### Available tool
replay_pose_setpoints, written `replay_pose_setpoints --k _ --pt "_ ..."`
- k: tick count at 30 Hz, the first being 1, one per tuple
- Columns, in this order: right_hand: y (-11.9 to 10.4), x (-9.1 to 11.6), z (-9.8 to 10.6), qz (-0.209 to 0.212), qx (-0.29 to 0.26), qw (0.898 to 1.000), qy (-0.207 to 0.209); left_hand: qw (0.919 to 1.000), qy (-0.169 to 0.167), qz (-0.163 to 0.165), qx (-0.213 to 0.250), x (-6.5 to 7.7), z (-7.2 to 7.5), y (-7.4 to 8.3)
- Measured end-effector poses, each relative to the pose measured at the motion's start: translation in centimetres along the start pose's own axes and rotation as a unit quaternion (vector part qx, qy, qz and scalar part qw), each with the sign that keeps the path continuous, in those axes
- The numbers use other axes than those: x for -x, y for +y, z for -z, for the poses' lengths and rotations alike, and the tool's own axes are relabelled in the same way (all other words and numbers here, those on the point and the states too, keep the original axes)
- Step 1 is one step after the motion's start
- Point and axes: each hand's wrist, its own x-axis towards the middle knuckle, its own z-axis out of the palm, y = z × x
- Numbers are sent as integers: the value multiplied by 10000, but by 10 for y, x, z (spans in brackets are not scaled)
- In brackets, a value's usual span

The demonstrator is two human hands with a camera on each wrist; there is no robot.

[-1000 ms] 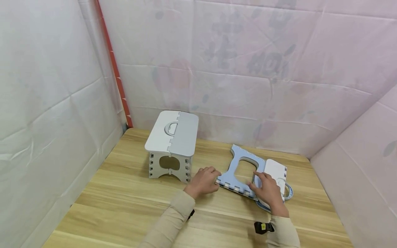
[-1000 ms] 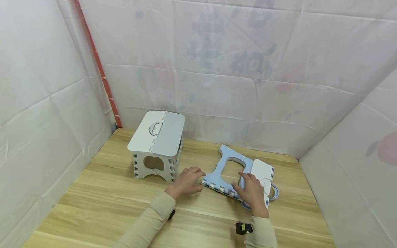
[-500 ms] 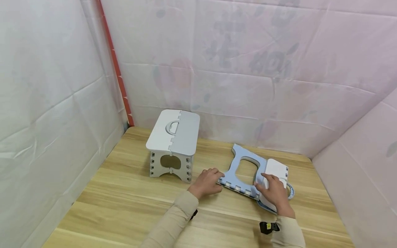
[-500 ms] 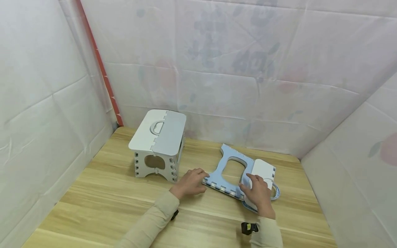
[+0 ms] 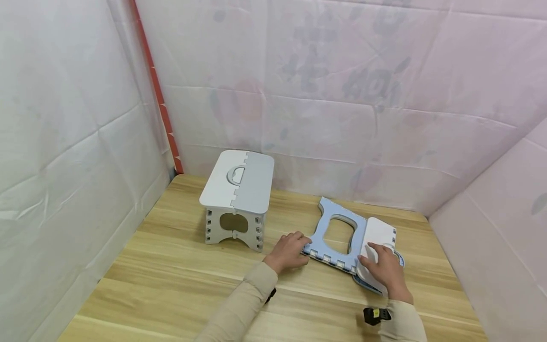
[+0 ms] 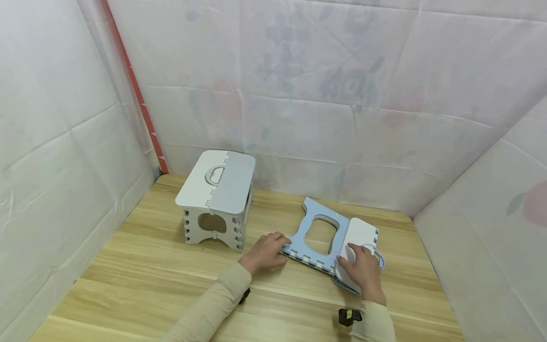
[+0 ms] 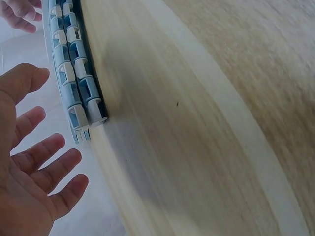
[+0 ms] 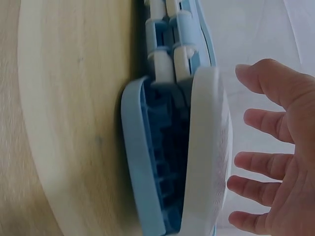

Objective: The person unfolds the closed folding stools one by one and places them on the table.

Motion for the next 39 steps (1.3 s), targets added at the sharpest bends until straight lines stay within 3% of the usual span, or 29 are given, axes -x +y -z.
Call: replay_pose_setpoints --k 9,18,25,35,39 --pt "13 6 4 -159 103 9998 38 9996 -99 162 199 -5 -6 1" --pt "26 11 6 -631 7 9975 -320 9977 -261 186 589 -10 -7 0" --pt "37 13 5 -718 12 9967 -376 9974 -344 333 535 -15 -8 1" --pt "30 13 10 -1685 -129 9841 -555 9968 -348 564 454 -20 -6 6" --pt "28 13 14 -2255 -133 9719 -663 9951 -453 690 543 -21 -7 7"
